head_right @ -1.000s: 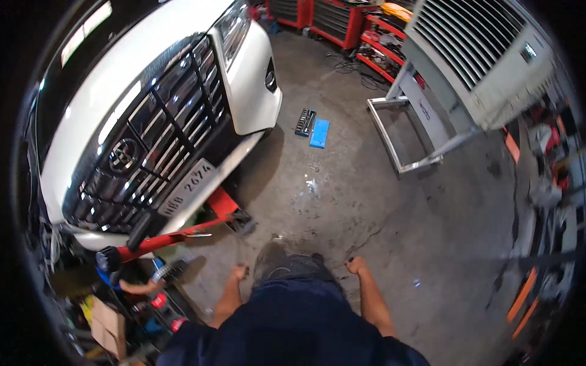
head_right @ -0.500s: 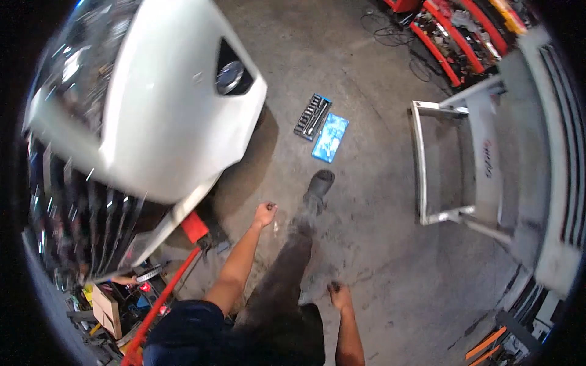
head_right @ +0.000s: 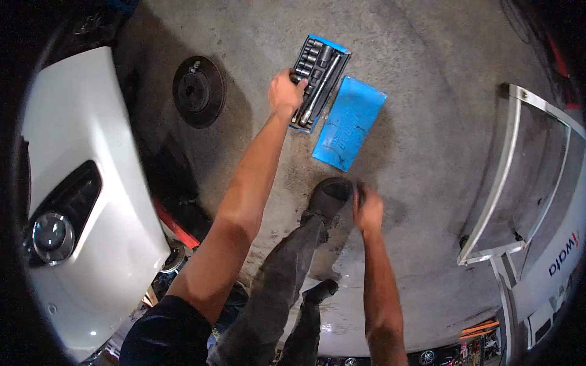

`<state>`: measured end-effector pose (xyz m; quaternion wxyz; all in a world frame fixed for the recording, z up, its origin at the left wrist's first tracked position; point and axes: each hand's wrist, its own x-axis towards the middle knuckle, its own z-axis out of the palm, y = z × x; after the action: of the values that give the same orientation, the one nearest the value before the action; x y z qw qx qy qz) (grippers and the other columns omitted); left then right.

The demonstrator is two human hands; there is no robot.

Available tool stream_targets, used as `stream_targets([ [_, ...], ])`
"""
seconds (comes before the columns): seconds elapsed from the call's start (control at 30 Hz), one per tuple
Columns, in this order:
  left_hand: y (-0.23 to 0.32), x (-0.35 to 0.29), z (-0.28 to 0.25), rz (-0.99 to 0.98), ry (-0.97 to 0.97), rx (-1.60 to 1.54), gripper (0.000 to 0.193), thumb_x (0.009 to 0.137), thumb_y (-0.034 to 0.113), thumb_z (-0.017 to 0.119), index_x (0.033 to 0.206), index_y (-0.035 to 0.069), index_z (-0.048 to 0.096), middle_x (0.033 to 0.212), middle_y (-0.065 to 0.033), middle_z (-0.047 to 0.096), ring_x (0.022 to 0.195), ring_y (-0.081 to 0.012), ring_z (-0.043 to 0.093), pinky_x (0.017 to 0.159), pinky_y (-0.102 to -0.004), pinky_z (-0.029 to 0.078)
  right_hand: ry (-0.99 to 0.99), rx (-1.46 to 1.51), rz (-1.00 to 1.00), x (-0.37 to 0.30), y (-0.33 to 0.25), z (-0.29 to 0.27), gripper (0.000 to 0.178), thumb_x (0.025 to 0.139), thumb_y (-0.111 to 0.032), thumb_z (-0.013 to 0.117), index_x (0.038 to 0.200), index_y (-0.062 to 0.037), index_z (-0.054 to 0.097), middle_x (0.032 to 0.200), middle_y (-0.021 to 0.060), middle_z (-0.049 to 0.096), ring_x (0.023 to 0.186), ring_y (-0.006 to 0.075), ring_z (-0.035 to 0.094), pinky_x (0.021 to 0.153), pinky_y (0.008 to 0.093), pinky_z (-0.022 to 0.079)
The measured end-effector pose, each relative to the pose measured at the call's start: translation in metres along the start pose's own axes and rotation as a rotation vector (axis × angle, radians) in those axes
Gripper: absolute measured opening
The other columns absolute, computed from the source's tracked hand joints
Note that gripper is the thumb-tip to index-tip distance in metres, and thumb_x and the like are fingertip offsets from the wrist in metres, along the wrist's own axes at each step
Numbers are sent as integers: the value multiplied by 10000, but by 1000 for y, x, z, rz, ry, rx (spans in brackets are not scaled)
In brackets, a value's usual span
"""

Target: Replacing and assembling high-performance brake rotors and components.

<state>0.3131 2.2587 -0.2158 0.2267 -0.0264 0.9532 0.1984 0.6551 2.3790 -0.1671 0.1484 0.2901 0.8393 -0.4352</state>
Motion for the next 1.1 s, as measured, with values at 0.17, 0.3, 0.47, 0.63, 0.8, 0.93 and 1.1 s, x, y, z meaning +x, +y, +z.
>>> stream_targets([
  [0.17,-6,25,17,55,59,-52,470,777,314,776,1133,33,656,1147,-155,628,1073,-346,614,920,-442,491,113,-3,-231,184,-79,30,257,911,-141,595,1139,-25,624,1083,216,624,949,413,614,831,488,498],
  [0.3,-11,32,23,72,100,-139,522,711,330,832,1093,7,682,1059,-167,651,997,-322,639,886,-411,505,60,-52,-246,254,-123,42,314,896,-132,610,1194,-35,602,1085,197,626,981,403,619,844,481,508],
  [0.47,-16,33,27,19,122,-200,500,664,305,869,1003,-24,704,957,-172,663,859,-316,663,797,-406,529,5,-122,-221,280,-130,48,386,870,-117,646,1249,-64,593,1118,182,610,1005,393,621,864,469,520],
  [0.63,-21,27,36,5,184,-312,473,667,290,877,976,-24,704,905,-149,650,797,-272,653,759,-383,529,13,-136,-280,281,-123,53,449,827,-81,686,1263,-73,579,1144,175,593,1024,392,608,879,455,513],
  [0.8,-31,33,39,27,117,-408,376,717,250,843,948,-10,699,857,-119,619,741,-227,618,731,-367,526,-14,-94,-245,283,-120,54,516,782,-55,722,1269,-66,555,1156,181,584,1029,394,601,890,450,503],
  [0.93,-39,46,27,-65,-18,-391,339,826,305,763,959,-3,710,803,-114,686,710,-205,645,700,-356,517,12,-80,-277,273,-118,58,602,744,-30,740,1299,-56,509,1147,178,567,1089,391,553,941,456,471],
  [1.1,-34,60,13,-76,-121,-255,393,856,382,728,923,-6,723,815,-137,714,743,-226,674,728,-368,522,67,-88,-357,266,-115,62,701,689,31,743,1328,-32,462,1156,171,561,1086,381,535,962,444,460],
])
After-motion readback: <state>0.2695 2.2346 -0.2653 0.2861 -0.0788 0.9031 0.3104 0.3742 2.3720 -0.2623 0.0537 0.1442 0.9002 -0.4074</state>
